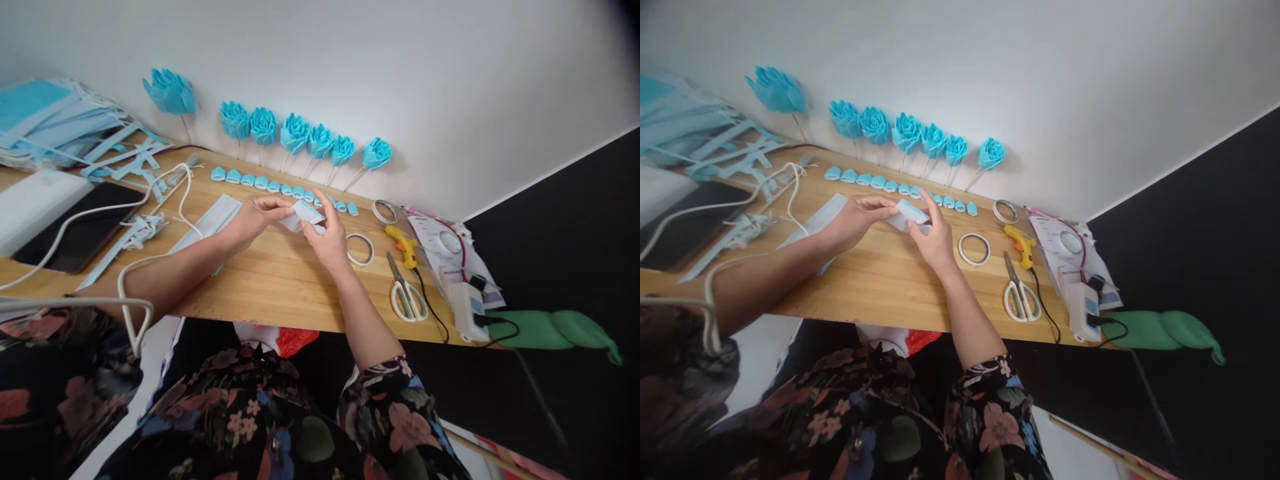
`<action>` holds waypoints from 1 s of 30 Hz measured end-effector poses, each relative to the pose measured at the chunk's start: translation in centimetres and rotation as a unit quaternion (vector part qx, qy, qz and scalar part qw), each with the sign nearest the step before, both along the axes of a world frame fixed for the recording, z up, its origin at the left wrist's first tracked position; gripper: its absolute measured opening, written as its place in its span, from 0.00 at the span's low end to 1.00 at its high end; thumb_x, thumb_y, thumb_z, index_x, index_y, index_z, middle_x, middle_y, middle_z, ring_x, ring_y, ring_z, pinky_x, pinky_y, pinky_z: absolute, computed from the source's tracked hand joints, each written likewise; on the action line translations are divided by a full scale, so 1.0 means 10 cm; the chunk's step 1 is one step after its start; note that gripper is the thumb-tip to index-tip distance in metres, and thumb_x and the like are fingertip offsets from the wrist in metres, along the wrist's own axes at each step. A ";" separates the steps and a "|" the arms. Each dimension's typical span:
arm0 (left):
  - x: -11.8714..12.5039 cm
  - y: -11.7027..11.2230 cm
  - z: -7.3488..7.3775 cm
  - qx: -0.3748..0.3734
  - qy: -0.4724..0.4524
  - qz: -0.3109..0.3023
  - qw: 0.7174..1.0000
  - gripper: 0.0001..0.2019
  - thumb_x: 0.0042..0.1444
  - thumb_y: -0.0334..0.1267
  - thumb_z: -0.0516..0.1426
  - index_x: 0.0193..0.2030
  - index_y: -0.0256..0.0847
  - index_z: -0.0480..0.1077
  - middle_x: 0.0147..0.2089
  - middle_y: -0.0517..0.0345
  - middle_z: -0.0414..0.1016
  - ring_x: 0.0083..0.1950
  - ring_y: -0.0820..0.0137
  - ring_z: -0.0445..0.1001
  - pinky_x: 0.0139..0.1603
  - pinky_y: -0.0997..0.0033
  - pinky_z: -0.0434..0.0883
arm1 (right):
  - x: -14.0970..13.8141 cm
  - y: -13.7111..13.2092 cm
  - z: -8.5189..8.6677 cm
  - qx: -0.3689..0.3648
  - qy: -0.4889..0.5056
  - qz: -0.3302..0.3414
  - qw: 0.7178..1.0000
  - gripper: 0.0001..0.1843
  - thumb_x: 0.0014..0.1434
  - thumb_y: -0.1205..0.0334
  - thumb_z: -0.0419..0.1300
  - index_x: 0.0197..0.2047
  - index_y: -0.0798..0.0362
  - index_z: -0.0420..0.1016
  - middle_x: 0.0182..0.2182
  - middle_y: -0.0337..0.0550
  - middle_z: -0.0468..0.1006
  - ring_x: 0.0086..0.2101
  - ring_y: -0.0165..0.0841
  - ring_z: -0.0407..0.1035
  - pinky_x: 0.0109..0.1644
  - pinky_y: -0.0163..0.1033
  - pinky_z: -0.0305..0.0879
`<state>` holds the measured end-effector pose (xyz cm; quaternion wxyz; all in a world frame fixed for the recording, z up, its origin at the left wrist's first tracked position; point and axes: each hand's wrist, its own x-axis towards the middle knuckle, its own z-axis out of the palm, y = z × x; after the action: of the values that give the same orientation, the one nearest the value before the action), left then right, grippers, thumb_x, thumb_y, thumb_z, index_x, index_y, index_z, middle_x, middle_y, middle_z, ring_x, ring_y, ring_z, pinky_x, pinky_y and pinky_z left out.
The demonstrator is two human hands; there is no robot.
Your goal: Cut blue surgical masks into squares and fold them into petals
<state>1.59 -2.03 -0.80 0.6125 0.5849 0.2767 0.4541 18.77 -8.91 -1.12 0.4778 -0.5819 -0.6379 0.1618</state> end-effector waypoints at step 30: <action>0.01 0.05 -0.06 -0.071 -0.043 -0.046 0.996 0.15 0.48 0.42 0.69 0.38 0.36 0.75 0.40 0.54 0.79 0.40 0.69 0.77 0.43 0.67 0.77 | 0.02 0.10 -0.13 -0.020 0.062 0.012 0.998 0.32 0.57 0.65 0.59 0.65 0.47 0.70 0.36 0.41 0.77 0.34 0.32 0.70 0.40 0.38 0.72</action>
<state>1.69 -1.49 -1.41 0.6839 0.5319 0.2544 0.4298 18.94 -7.94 -2.38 0.5024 -0.5723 -0.6111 0.2160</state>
